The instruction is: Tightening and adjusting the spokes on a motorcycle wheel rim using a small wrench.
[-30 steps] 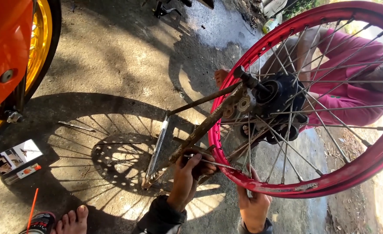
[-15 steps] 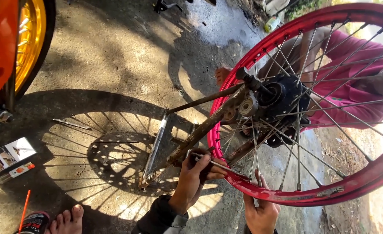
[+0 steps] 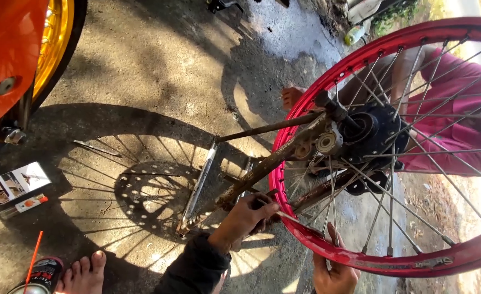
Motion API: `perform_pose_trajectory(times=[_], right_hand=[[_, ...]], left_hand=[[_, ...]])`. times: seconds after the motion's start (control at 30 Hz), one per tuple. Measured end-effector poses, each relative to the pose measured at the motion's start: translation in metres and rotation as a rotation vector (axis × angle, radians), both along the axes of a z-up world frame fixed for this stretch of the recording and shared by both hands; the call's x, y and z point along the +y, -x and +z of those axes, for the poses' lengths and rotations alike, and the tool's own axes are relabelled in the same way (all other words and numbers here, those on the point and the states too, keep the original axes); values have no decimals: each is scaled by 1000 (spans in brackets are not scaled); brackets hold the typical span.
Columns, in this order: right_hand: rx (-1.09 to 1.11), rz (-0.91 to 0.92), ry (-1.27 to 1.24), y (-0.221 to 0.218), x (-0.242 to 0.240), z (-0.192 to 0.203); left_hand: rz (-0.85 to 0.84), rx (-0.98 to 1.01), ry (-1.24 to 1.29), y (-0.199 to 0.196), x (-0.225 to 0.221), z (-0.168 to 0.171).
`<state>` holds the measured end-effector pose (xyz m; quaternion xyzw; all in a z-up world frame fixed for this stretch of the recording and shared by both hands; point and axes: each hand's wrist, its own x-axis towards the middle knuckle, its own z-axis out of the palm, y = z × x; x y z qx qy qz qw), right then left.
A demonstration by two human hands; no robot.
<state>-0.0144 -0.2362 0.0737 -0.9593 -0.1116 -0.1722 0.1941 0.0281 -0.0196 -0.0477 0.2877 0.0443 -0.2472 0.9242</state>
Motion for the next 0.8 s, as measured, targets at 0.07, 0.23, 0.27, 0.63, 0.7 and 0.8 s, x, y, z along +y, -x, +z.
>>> perform_pose_trajectory(times=[0.07,0.23,0.27,0.63,0.7,0.8], right_hand=[[13,2,-3,1,4,1],[83,-80,-29,1,15,4],[42,-44,27,0,12,2],[-103,-19,25,3,10,10],[-24,-34,-81,7,10,17],[-18,55,-14,3,12,13]], left_hand=[[-22,-15,-18,-3,-2,-8],[135,91,249,7,-8,2],[186,182,395,7,-13,1],[379,257,623,14,-31,-5],[483,202,511,14,-25,-19],[571,-278,189,23,18,22]])
